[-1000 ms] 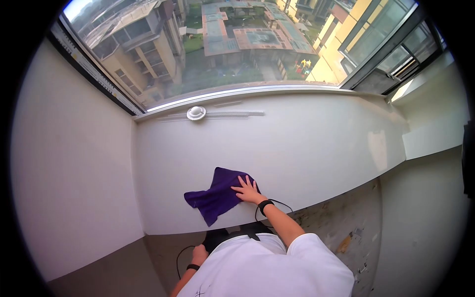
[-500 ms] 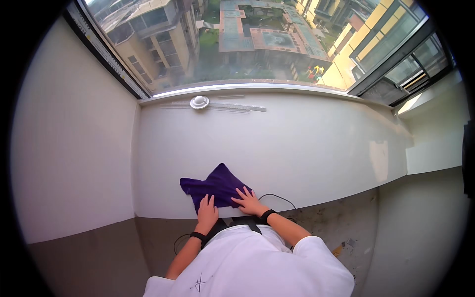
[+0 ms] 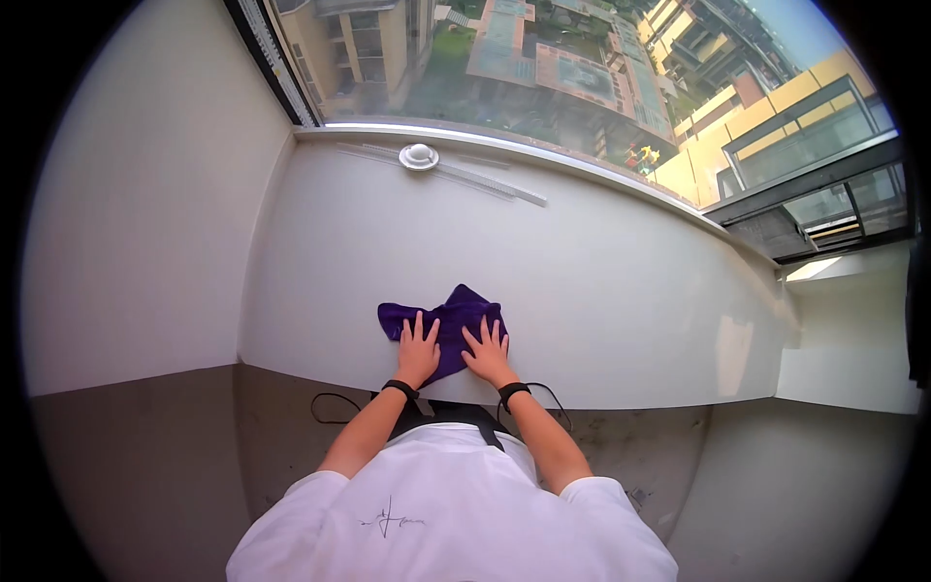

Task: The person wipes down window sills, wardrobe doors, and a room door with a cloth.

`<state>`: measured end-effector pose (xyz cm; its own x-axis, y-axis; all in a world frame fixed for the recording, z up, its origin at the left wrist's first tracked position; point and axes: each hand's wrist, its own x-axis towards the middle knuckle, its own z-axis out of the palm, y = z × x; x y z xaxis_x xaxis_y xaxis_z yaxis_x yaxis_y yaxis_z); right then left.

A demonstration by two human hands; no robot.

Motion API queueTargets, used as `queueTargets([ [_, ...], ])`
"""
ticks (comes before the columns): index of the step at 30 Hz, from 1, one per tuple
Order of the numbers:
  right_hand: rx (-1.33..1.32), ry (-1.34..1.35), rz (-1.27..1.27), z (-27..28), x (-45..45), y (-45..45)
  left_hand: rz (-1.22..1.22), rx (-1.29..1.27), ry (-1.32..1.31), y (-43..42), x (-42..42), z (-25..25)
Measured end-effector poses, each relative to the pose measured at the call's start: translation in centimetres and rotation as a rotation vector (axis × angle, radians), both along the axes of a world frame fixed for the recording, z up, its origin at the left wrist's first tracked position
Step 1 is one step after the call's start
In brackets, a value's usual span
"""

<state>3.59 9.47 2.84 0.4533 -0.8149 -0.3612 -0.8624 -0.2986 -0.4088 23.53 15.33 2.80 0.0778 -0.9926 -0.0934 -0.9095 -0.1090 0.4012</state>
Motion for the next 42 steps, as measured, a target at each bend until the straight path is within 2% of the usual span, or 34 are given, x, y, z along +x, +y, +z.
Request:
queueTargets([
  [4, 0.009, -0.091, 0.221, -0.4, 2.1, 3.0, -0.052, 0.019, -0.055, 3.2, 1.6, -0.4],
  [6, 0.079, -0.096, 0.403, -0.3, 2.6, 3.8, 0.072, 0.221, -0.180, 5.4, 2.2, -0.8],
  [10, 0.166, -0.117, 0.474, 0.1, 2.5, 1.1, 0.293, 0.361, -0.216, 4.4, 4.3, -0.2],
  [12, 0.174, -0.086, 0.466, 0.1, 3.0, -2.1, 0.384, 0.375, -0.241, 1.5, 5.5, 0.2],
  [14, 0.088, -0.091, 0.244, -0.2, 4.3, -5.6, 0.290, 0.332, -0.241, -1.5, 7.6, -0.5],
  [16, 0.061, -0.112, 0.107, -0.6, 6.3, -8.9, 0.230, 0.271, -0.133, -4.3, 8.7, -1.4],
  [17, 0.093, -0.110, 0.075, -0.6, 7.3, -10.4, 0.221, 0.443, -0.094, -6.1, 9.0, -1.6],
  [18, 0.096, -0.104, 0.072, -0.4, 8.4, -12.0, 0.218, 0.446, -0.089, -8.0, 9.1, -0.9],
  [20, 0.156, -0.061, 0.064, -0.2, 10.4, -14.6, 0.233, 0.655, -0.012, -11.1, 9.8, 0.0],
  [21, 0.215, -0.031, 0.102, -0.3, 11.0, -16.0, 0.228, 0.677, 0.004, -12.5, 10.4, 0.0],
  [24, 0.337, 0.128, 0.182, 0.0, 13.0, -19.8, 0.174, 0.700, -0.014, -16.2, 12.1, 0.4],
  [28, 0.331, 0.167, 0.262, -1.2, 15.4, -25.0, 0.163, 0.691, 0.027, -20.1, 14.0, -0.6],
  [37, 0.260, 0.119, 0.097, -1.3, 21.1, -31.5, 0.198, 0.458, 0.064, -29.9, 18.1, -1.7],
  [42, 0.217, 0.108, 0.038, -2.1, 21.6, -31.5, 0.156, 0.379, 0.038, -31.0, 18.6, -2.0],
])
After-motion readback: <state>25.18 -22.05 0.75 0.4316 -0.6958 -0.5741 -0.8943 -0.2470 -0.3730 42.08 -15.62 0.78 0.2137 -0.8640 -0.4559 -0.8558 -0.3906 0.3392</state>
